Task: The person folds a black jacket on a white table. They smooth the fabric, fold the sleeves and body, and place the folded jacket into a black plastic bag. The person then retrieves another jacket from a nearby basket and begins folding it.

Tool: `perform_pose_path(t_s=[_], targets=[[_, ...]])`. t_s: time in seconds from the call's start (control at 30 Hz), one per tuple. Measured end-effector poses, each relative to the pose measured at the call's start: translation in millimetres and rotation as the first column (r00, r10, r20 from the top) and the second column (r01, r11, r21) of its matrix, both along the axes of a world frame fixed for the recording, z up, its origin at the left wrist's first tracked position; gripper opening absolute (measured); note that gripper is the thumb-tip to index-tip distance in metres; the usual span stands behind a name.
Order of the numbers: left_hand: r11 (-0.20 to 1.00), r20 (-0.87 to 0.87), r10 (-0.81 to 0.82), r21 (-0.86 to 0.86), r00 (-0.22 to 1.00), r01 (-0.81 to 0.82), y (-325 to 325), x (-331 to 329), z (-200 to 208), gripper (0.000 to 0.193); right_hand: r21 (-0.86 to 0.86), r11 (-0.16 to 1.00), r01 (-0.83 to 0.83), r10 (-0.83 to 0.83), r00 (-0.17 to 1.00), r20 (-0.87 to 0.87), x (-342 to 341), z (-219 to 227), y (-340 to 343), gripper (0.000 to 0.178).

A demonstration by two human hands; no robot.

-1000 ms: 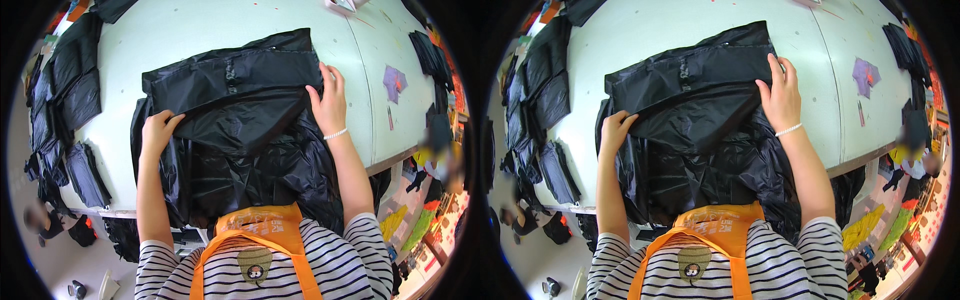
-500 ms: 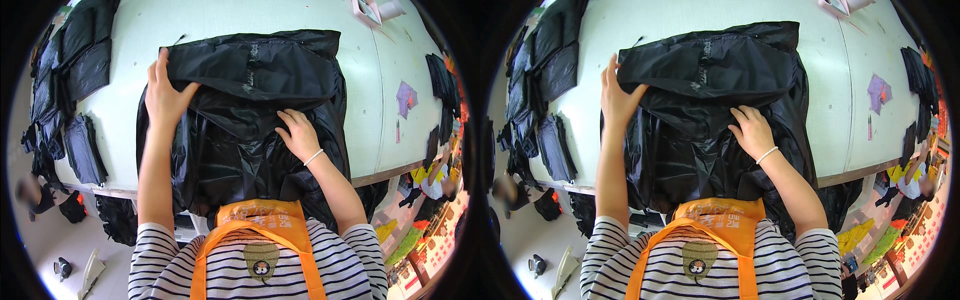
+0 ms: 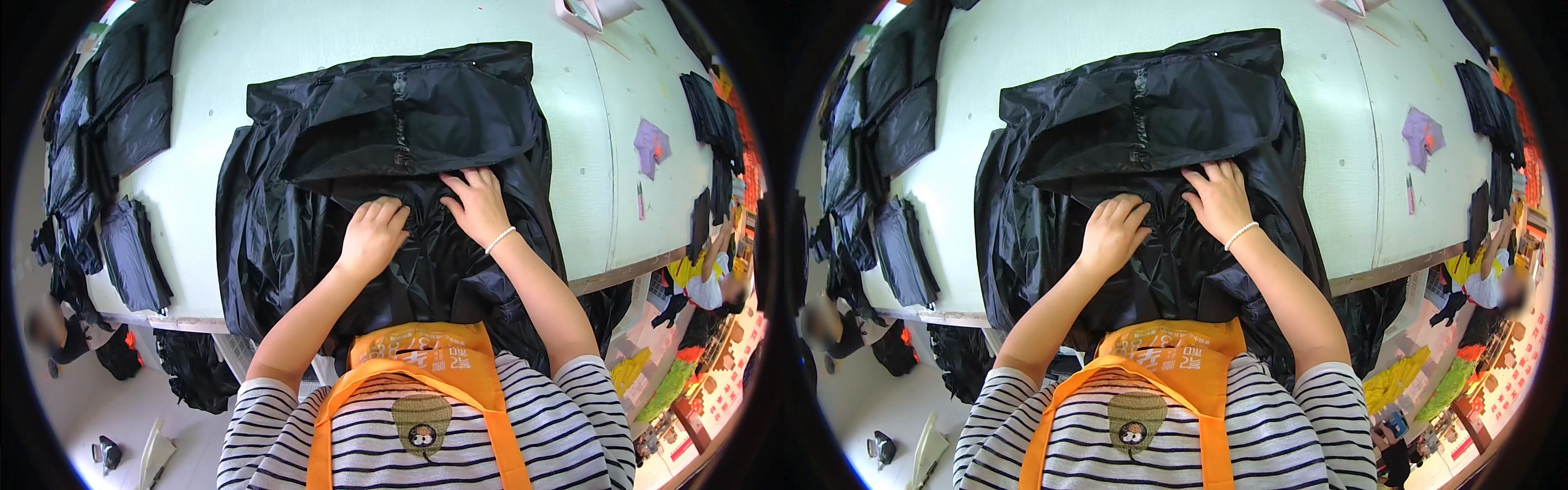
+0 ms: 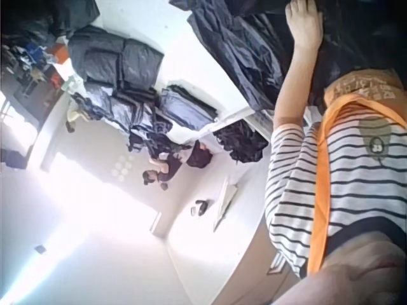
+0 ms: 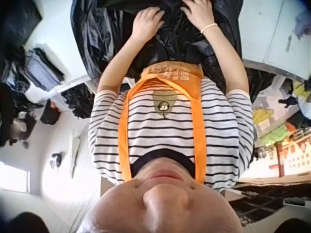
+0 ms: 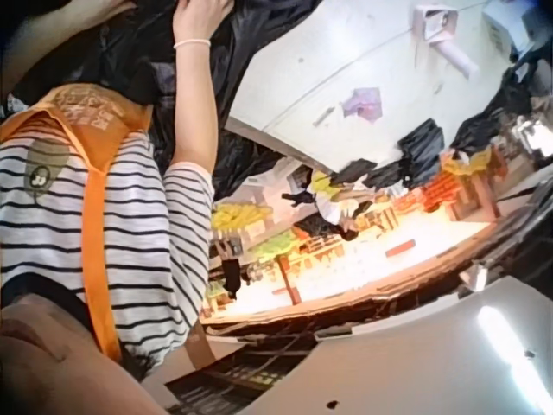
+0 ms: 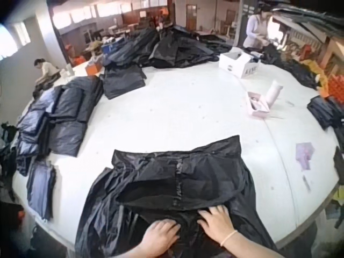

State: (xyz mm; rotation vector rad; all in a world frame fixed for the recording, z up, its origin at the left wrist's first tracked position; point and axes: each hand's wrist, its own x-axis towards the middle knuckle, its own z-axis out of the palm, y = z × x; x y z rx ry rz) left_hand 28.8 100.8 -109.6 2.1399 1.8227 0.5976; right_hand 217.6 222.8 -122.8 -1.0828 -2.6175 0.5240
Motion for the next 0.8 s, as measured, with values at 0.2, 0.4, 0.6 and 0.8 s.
perform_pose_path(t_s=[0.2, 0.4, 0.6, 0.8], targets=[[0.98, 0.153, -0.027, 0.201, 0.988, -0.004, 10, -16, -4, 0.025, 0.017, 0.999, 0.031, -0.03, 0.999, -0.018, 20, -3, 25, 0.013], [0.992, 0.192, -0.106, 0.09, 0.976, 0.09, -2, -11, 32, 0.033, 0.0, 1.0, -0.013, 0.013, 0.997, 0.081, 24, 67, 29, 0.009], [0.907, 0.117, 0.071, 0.405, 0.991, -0.113, 19, -27, 48, 0.033, 0.018, 0.991, -0.132, 0.133, 0.966, -0.223, -29, 52, -15, 0.024], [0.997, -0.149, -0.003, 0.08, 0.989, 0.016, 29, -125, 62, 0.057, 0.283, 0.958, -0.046, 0.073, 0.994, -0.087, -25, 23, 39, 0.034]])
